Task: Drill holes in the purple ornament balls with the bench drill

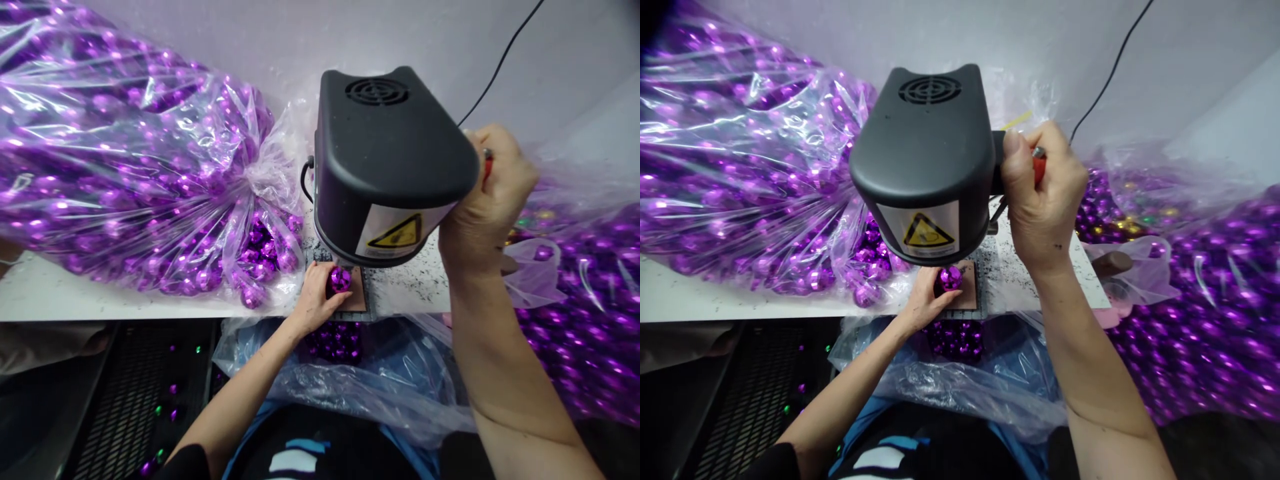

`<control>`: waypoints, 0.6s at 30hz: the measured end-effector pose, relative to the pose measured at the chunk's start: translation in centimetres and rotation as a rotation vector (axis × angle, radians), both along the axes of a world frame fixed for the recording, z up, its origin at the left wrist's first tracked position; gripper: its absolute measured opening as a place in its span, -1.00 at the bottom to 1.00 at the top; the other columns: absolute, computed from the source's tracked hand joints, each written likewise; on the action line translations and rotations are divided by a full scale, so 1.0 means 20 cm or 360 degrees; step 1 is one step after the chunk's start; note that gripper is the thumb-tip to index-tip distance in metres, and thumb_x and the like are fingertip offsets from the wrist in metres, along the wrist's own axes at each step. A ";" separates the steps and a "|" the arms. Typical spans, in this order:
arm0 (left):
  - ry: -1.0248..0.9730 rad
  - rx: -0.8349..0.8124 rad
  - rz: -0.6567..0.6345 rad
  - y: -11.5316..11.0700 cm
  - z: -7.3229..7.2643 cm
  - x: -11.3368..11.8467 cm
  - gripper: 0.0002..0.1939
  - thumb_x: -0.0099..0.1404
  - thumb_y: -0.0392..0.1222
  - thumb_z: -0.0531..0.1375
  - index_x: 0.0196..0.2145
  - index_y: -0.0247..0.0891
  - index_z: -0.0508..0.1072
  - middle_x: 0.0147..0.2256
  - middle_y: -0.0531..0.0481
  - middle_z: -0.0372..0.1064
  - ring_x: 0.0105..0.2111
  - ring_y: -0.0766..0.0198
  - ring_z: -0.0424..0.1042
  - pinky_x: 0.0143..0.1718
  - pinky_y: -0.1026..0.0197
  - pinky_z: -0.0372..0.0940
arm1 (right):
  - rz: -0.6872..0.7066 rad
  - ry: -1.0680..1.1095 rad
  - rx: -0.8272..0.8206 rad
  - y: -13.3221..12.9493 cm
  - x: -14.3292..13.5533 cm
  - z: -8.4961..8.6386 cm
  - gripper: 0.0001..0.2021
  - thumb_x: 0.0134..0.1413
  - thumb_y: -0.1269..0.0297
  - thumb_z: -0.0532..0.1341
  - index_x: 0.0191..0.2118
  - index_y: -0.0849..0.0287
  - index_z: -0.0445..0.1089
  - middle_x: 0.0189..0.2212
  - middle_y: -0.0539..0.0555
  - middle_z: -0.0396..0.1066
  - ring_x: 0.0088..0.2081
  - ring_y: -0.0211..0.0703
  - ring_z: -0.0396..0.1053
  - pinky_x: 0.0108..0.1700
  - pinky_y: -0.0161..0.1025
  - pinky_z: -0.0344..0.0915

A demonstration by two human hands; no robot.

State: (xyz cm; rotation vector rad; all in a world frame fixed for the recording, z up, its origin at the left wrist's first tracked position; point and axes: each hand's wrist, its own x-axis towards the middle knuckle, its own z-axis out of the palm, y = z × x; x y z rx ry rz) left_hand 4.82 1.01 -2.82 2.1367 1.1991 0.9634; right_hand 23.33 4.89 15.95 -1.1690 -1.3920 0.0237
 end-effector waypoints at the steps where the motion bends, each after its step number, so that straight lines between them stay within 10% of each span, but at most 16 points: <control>1: 0.0026 -0.0017 -0.0004 0.00 0.00 0.00 -0.50 0.28 -0.02 0.26 0.10 -0.22 0.26 0.02 -0.19 0.36 0.06 -0.01 0.33 0.21 -0.16 0.10 | -0.0001 0.0002 -0.0002 0.00 0.00 0.00 -0.46 0.21 -0.17 -0.06 -0.44 0.30 0.12 -0.56 -0.05 -0.04 -0.47 -0.60 -0.05 -0.39 -0.47 -0.09; 18: 0.0103 -0.0138 0.0002 -0.03 0.00 0.02 -0.55 0.40 0.08 0.11 0.10 -0.25 0.27 0.01 -0.23 0.36 0.11 0.00 0.30 0.28 -0.22 0.01 | -0.0414 -0.0025 0.0323 -0.16 -0.05 -0.12 -0.55 0.22 -0.12 0.02 -0.46 0.15 0.33 -0.57 0.02 0.15 -0.50 -0.44 0.08 -0.47 -0.30 0.08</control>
